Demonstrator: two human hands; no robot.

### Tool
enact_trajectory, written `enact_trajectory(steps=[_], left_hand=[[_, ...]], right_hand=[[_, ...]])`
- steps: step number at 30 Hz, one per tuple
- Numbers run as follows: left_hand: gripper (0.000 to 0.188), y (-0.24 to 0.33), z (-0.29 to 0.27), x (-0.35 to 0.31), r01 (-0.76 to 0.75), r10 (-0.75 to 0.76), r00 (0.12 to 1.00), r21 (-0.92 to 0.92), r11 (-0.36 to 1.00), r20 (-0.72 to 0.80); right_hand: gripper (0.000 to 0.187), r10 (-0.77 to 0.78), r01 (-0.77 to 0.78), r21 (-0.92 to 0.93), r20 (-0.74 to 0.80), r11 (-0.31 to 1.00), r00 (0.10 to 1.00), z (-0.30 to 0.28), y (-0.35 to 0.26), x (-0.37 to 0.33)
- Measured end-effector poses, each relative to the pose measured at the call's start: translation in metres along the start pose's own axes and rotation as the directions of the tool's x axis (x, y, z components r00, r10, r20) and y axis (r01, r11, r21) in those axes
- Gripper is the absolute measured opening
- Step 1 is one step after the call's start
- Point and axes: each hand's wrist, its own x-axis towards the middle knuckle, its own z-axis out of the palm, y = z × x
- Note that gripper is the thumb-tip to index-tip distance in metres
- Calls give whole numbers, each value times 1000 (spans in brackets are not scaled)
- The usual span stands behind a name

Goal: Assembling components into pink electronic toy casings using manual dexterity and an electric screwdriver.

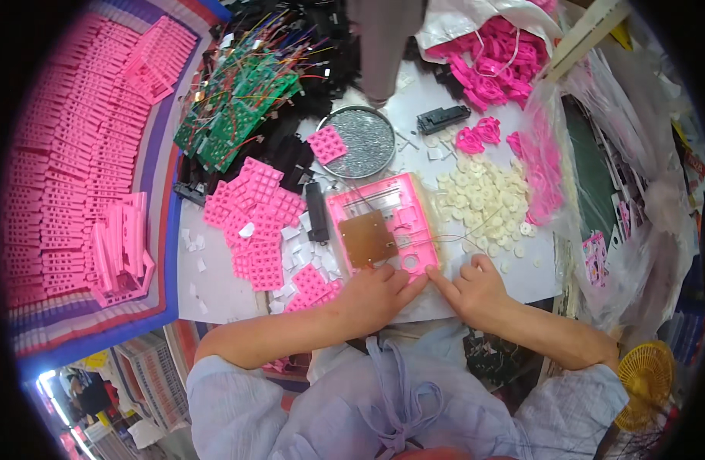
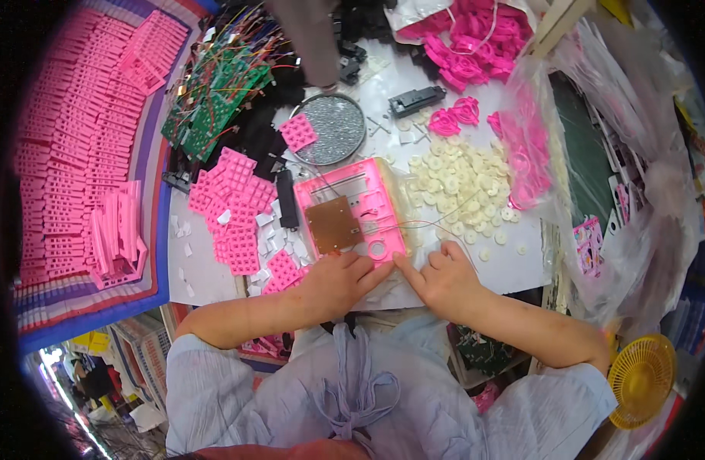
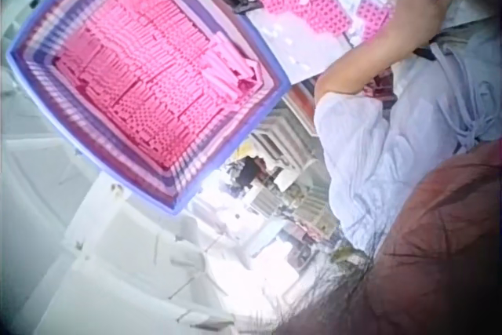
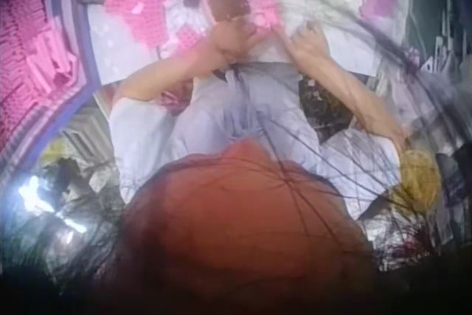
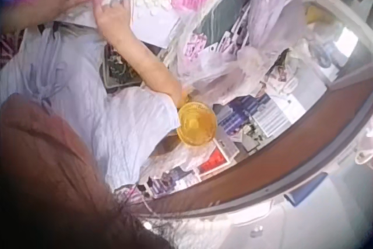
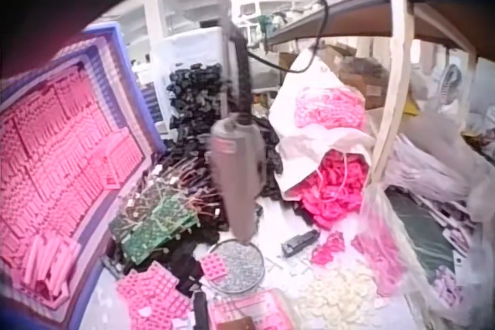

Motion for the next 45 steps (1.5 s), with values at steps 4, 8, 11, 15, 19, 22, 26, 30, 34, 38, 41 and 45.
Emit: enact_trajectory(steps=[4, 8, 11, 15, 19, 22, 26, 30, 34, 38, 41, 45], left_hand=[[56, 1, 7, -2, 19, -20, 996, -14, 1000, -89], [52, 1, 0, -4, 11, -12, 992, -8, 1000, -124], [51, 3, 9, -6, 28, -33, 986, -30, 999, -162], [48, 0, 14, -14, 57, -75, 985, -116, 992, -157], [37, -12, 19, -19, -14, -125, 942, -407, 913, -313], [21, -37, -8, -15, 111, -397, 809, -549, 828, -434], [27, -102, -30, 2, 410, -492, 570, -292, 864, -658], [36, -111, -30, 10, 527, -628, 631, -342, 778, -456], [31, -116, -23, 15, 523, -675, 578, -426, 738, -458], [22, -117, -21, 17, 403, -560, 632, -391, 828, -536], [20, -118, -28, 19, 310, -323, 674, -143, 940, -664], [25, -113, -33, 18, 125, -92, 707, -5, 992, -701]], right_hand=[[27, 80, -148, 159, 368, 976, 926, -49, 12, 44], [20, 312, -295, 436, 33, 850, 949, -38, 28, 130], [21, 336, -321, 231, -27, 918, 942, -1, 30, 177], [23, 377, -380, 158, 51, 912, 925, 15, 32, 189], [15, 526, -409, 592, -30, 695, 850, 6, 24, 173], [14, 649, -276, 921, 35, 274, 760, 9, 21, 152], [11, 309, -102, 565, -283, 819, 908, 15, 9, 147], [11, 480, -230, 728, -153, 646, 863, 16, 6, 151], [11, 593, -330, 868, 53, 370, 804, 21, 14, 148], [14, 184, 19, 448, -405, 894, 896, 22, 19, 147], [15, -13, 124, 333, -316, 935, 949, 25, 4, 149], [17, -123, 189, 300, -228, 935, 966, 8, -1, 146]])
